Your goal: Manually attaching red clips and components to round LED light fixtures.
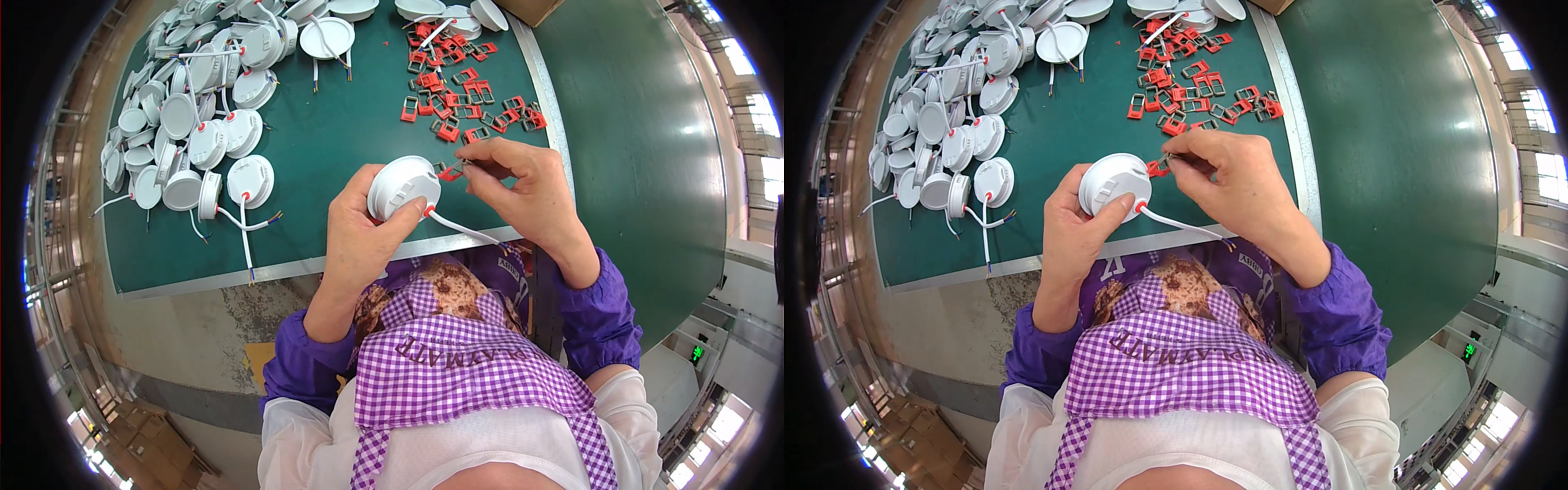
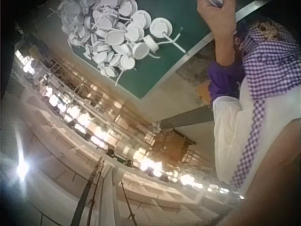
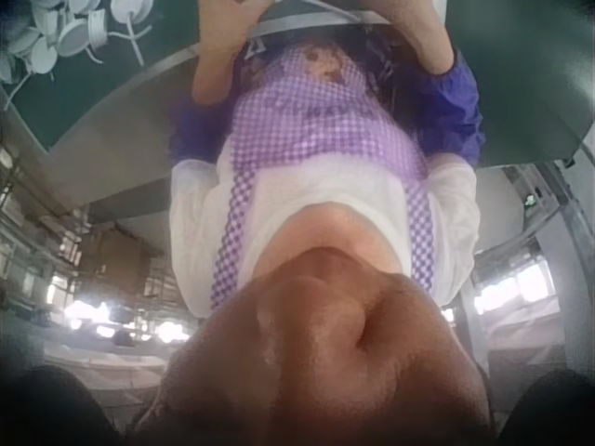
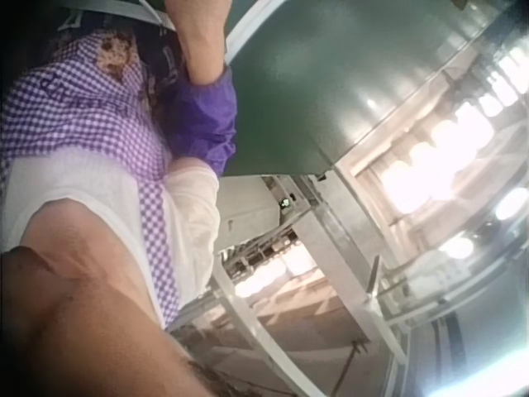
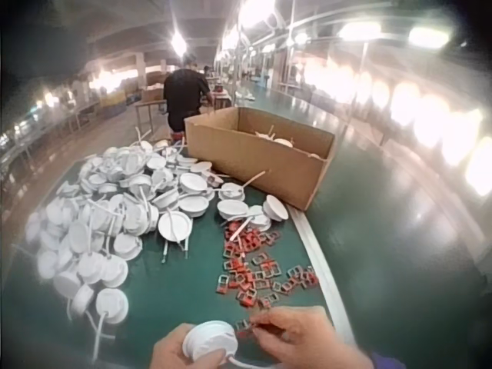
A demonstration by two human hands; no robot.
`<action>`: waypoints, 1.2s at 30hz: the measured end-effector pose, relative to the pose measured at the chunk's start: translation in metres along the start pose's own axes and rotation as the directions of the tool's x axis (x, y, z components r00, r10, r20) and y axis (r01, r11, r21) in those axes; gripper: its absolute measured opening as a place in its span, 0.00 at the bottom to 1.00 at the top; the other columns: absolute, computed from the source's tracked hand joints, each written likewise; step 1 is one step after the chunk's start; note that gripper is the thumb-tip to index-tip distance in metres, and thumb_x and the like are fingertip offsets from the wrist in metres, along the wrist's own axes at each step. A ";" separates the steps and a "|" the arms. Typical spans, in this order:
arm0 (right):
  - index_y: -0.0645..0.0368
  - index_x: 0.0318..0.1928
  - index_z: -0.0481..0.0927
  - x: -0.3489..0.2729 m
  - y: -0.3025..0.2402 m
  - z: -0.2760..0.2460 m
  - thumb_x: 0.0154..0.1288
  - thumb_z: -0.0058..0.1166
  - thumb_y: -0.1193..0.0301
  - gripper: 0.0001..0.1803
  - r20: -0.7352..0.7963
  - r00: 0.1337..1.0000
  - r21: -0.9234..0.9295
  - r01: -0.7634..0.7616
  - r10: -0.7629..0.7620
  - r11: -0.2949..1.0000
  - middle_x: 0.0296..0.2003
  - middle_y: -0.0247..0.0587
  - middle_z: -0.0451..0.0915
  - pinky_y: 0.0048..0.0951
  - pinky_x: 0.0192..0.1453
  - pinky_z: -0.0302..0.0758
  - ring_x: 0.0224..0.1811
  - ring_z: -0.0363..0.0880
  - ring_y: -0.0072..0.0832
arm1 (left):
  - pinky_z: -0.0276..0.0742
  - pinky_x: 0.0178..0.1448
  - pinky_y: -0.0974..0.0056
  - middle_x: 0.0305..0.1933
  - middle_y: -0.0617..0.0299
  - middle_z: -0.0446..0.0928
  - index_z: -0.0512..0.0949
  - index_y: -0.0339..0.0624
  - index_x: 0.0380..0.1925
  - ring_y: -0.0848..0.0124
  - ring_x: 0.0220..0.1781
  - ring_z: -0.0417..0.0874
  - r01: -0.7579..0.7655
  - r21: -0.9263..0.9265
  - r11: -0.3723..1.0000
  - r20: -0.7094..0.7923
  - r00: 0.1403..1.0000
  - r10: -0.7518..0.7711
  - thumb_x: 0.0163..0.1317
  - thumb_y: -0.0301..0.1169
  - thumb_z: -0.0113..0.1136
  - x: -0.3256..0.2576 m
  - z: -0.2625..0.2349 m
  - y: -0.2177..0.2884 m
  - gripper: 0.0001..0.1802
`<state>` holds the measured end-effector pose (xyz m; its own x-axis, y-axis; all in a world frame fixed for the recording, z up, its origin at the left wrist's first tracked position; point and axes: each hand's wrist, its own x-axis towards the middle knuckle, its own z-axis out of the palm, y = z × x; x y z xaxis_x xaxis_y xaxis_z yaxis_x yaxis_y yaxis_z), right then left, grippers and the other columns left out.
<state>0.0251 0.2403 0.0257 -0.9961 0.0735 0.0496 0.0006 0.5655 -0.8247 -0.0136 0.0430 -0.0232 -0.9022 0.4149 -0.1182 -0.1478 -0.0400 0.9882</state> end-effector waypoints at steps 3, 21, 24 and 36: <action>0.67 0.41 0.81 -0.007 0.002 0.002 0.59 0.58 0.78 0.09 0.085 0.995 0.033 -0.059 0.056 0.998 0.30 0.42 0.83 0.23 0.35 0.78 0.30 0.83 0.25 | 0.77 0.39 0.72 0.36 0.62 0.80 0.77 0.35 0.40 0.78 0.36 0.81 0.001 -0.008 1.000 -0.029 1.000 -0.001 0.56 0.26 0.66 0.001 0.005 0.000 0.13; 0.65 0.43 0.78 -0.033 0.007 0.047 0.58 0.55 0.84 0.12 -0.242 0.949 -0.092 0.184 -0.201 0.979 0.34 0.46 0.81 0.30 0.33 0.79 0.32 0.83 0.36 | 0.76 0.36 0.71 0.36 0.62 0.80 0.76 0.36 0.44 0.79 0.35 0.79 -0.107 0.148 0.983 -0.017 0.994 0.111 0.59 0.25 0.65 -0.003 0.015 -0.001 0.14; 0.64 0.43 0.78 -0.033 0.007 0.047 0.56 0.55 0.86 0.13 -0.256 0.944 -0.100 0.190 -0.210 0.977 0.34 0.45 0.80 0.30 0.33 0.79 0.33 0.83 0.36 | 0.76 0.35 0.71 0.35 0.61 0.80 0.76 0.37 0.44 0.78 0.35 0.80 -0.142 0.202 0.969 0.038 0.990 0.137 0.58 0.25 0.65 -0.001 0.010 0.002 0.14; 0.61 0.51 0.76 -0.040 0.004 0.031 0.56 0.63 0.81 0.20 -0.123 0.989 0.347 -0.033 0.080 0.937 0.40 0.39 0.82 0.24 0.39 0.78 0.34 0.84 0.22 | 0.77 0.39 0.67 0.36 0.56 0.81 0.77 0.37 0.45 0.71 0.36 0.83 -0.198 0.279 0.940 0.130 0.977 0.167 0.56 0.24 0.65 -0.018 0.004 0.009 0.16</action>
<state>0.0618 0.2146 0.0030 -0.9744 0.2187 0.0520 0.0026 0.2424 -0.9702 0.0034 0.0387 -0.0121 -0.8537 0.5169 0.0624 0.1526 0.1338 0.9792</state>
